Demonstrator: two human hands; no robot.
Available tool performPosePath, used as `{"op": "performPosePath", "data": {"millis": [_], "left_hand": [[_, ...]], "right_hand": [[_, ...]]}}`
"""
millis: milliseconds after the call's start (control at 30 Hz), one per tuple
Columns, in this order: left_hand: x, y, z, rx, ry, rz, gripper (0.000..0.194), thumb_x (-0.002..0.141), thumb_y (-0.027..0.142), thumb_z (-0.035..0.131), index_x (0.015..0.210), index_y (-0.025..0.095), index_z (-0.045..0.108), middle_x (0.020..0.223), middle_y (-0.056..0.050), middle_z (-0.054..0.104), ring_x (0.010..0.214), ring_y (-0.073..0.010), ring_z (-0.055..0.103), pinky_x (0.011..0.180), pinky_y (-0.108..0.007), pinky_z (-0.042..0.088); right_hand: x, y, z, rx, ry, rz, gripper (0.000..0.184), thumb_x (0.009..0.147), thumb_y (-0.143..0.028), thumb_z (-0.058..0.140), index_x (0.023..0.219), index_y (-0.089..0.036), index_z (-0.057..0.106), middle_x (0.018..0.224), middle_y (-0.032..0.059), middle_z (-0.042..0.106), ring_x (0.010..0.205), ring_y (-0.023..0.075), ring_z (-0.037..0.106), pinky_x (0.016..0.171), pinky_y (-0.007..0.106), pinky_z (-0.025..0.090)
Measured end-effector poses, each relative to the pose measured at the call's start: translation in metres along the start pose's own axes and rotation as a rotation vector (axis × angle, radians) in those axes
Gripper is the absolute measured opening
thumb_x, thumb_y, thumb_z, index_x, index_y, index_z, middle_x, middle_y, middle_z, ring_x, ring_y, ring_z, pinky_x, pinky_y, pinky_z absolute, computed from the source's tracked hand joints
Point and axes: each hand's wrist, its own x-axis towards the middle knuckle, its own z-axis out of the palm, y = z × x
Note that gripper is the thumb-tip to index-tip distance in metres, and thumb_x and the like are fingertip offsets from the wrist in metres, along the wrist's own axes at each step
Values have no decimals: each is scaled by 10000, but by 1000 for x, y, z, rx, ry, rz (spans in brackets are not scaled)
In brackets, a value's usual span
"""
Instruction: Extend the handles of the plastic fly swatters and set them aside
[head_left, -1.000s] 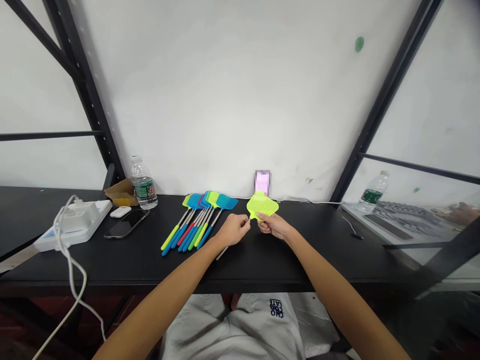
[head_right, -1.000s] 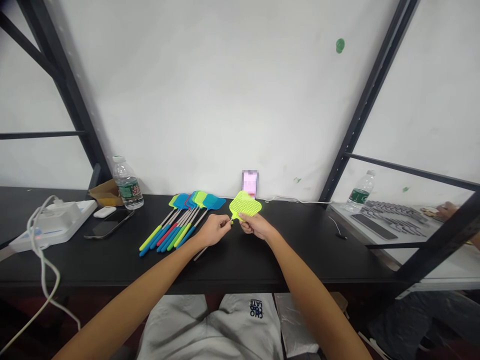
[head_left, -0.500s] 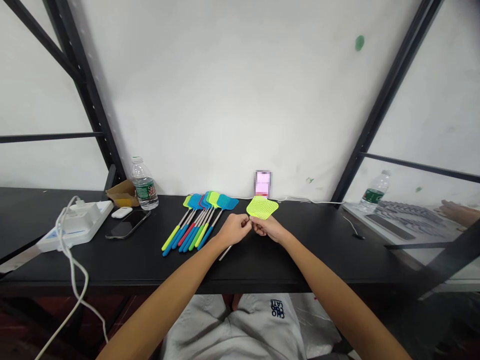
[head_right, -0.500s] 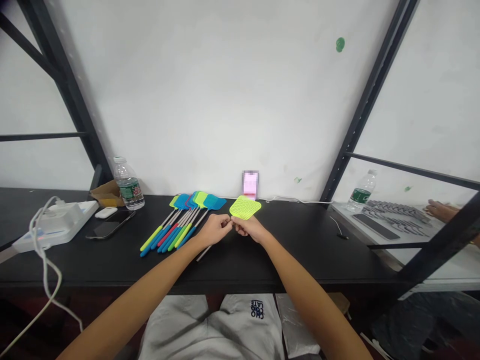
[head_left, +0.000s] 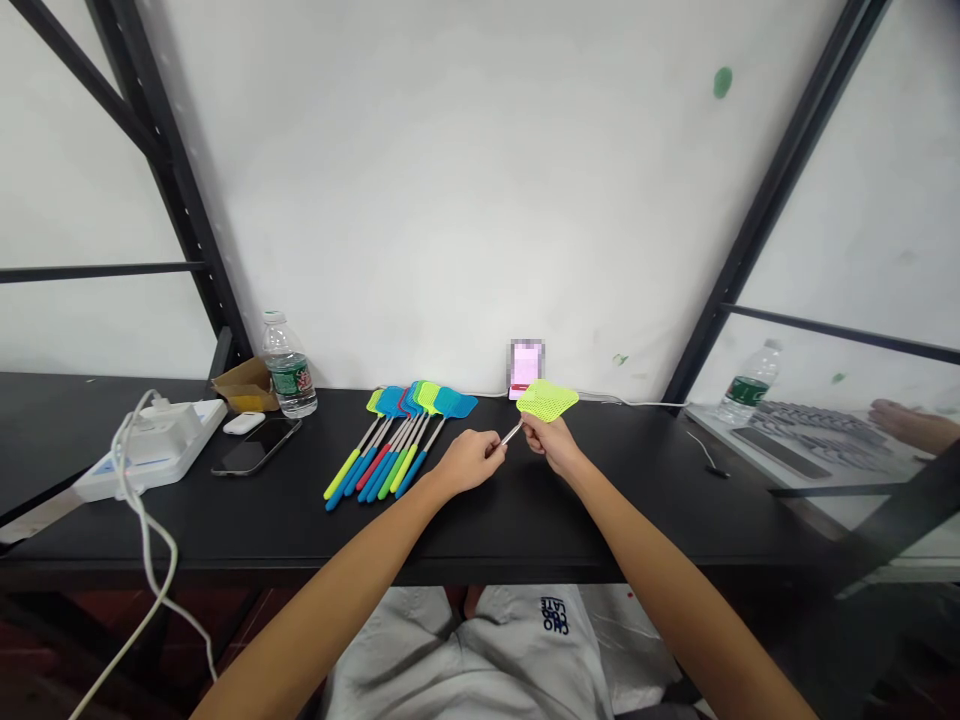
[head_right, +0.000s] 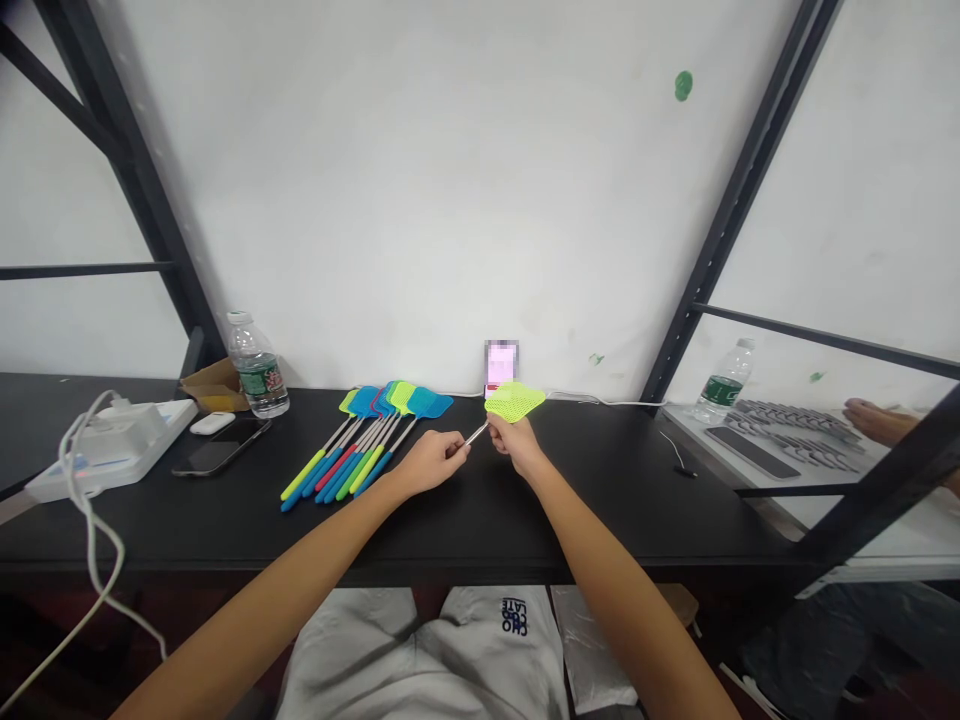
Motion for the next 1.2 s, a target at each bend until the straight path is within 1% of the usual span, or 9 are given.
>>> {"op": "performPosePath", "data": {"millis": [67, 167, 300, 433, 533, 633, 767, 867, 1200], "left_hand": [[0, 0, -1, 23, -3, -12, 259, 892, 349, 484, 720, 183, 582, 609, 9, 571, 564, -112, 495, 558, -238, 282], [0, 0, -2, 50, 12, -38, 248, 898, 354, 479, 755, 190, 597, 655, 1, 607, 602, -123, 529, 572, -238, 297], [2, -1, -4, 136, 105, -103, 237, 920, 340, 441, 793, 197, 581, 727, -11, 634, 670, -139, 561, 594, -249, 317], [2, -6, -5, 291, 153, -180, 137, 900, 286, 464, 871, 201, 567, 831, -24, 635, 764, -161, 580, 647, -267, 358], [1, -10, -3, 395, 108, -191, 145, 869, 303, 525, 956, 195, 566, 968, -54, 610, 867, -189, 580, 696, -285, 395], [0, -14, -2, 444, 16, -169, 187, 847, 328, 571, 970, 187, 574, 1027, -80, 572, 951, -222, 559, 748, -307, 422], [1, -16, -2, 471, -77, -170, 138, 875, 280, 530, 929, 171, 594, 1036, -102, 560, 974, -236, 548, 811, -331, 432], [2, -16, -3, 455, -124, -192, 148, 901, 238, 474, 923, 167, 602, 1033, -103, 567, 960, -224, 556, 804, -320, 437], [1, -13, -4, 412, -137, -183, 134, 902, 213, 468, 913, 169, 594, 1037, -105, 570, 989, -222, 549, 846, -323, 436]], "right_hand": [[3, 1, -4, 16, 74, -1, 326, 721, -395, 725, 678, -168, 496, 534, -48, 460, 375, 29, 305, 343, 178, 163], [8, 0, -12, 23, 234, 23, 312, 759, -379, 689, 661, -169, 480, 535, -23, 497, 365, 39, 342, 323, 174, 177], [13, -7, -22, 72, 442, 46, 290, 827, -317, 606, 632, -180, 441, 505, -20, 497, 345, 41, 342, 302, 168, 176], [16, -10, -27, 99, 565, 39, 266, 835, -280, 575, 629, -184, 436, 486, -26, 490, 335, 41, 336, 293, 163, 185], [17, -10, -28, 84, 607, 12, 253, 829, -276, 570, 629, -182, 446, 480, -31, 483, 333, 43, 344, 289, 163, 196], [17, -8, -28, 64, 637, -20, 261, 826, -280, 567, 618, -183, 442, 471, -40, 463, 329, 43, 337, 286, 168, 202], [18, -7, -28, 63, 655, -62, 277, 826, -276, 558, 600, -185, 428, 462, -58, 419, 330, 37, 308, 289, 168, 198], [19, -6, -29, 54, 671, -76, 276, 824, -270, 556, 596, -185, 425, 466, -60, 408, 335, 37, 300, 292, 172, 193], [17, -8, -28, 32, 704, -54, 242, 834, -261, 548, 624, -181, 458, 475, -66, 382, 343, 47, 309, 297, 175, 195]]}}
